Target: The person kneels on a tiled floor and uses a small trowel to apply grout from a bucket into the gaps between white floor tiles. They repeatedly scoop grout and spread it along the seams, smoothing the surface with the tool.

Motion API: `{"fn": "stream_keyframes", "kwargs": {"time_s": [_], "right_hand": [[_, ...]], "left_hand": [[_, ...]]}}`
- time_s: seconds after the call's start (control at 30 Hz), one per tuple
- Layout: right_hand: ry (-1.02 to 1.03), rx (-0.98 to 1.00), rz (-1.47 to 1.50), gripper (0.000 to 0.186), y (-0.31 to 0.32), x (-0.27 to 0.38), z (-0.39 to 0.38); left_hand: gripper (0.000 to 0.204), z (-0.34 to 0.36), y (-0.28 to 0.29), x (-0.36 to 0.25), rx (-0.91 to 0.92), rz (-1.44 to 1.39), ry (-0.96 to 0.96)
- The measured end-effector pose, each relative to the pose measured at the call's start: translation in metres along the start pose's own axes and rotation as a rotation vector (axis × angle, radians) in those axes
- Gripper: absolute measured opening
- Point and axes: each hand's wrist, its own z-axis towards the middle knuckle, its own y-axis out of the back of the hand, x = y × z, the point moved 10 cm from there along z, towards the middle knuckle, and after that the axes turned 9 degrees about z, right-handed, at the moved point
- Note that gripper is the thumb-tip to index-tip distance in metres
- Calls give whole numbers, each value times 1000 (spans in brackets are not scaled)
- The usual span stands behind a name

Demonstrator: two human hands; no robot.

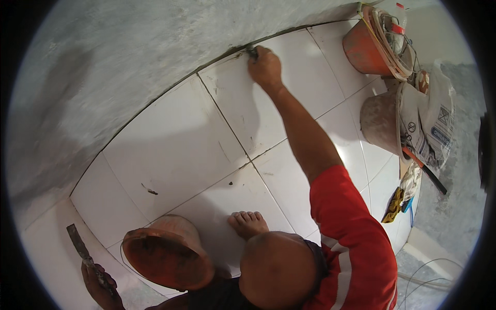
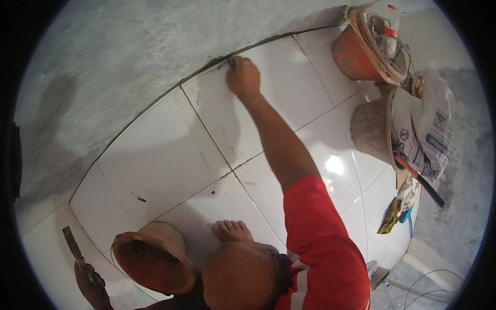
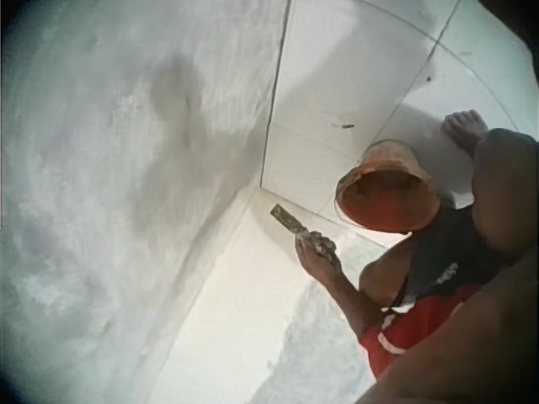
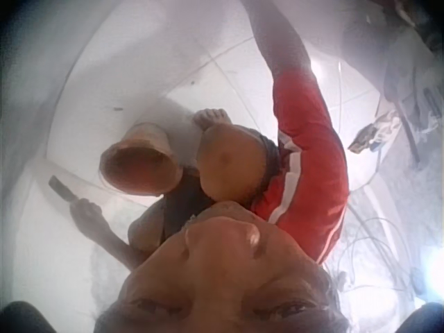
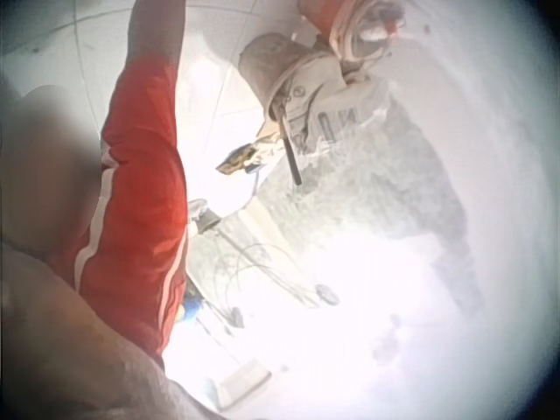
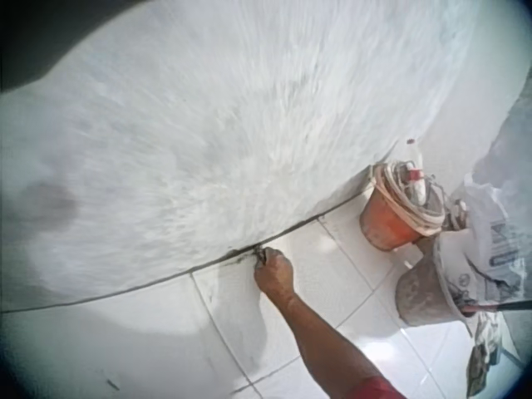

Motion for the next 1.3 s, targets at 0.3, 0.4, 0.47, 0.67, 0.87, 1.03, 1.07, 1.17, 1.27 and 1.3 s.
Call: {"fn": "stream_keyframes", "kwargs": {"time_s": [0.3,0.4,0.47,0.67,0.87,1.03,1.07,1.17,1.27,1.3], "right_hand": [[142,128,163,14,-57,107,-58],[227,265,183,18,-61,111,-55],[294,316,269,24,-57,107,-43],[400,418,131,28,-66,108,-16],[606,617,89,19,-53,109,-74],[748,697,159,37,12,89,-193],[682,722,110,37,23,81,-217],[567,749,154,29,67,75,-289],[390,845,242,27,83,67,-327],[324,887,257,28,79,64,-328]], "left_hand": [[33,-19,-2,43,-68,-604,176],[34,-30,4,56,-121,-663,203],[33,-40,6,65,-137,-646,242],[33,-48,9,74,-166,-654,269],[36,-45,7,64,-172,-704,237],[36,-45,8,55,-150,-711,195],[36,-44,7,55,-142,-709,207],[36,-43,6,53,-120,-699,205],[35,-41,3,50,-111,-694,196],[35,-41,3,49,-117,-689,192]]}}
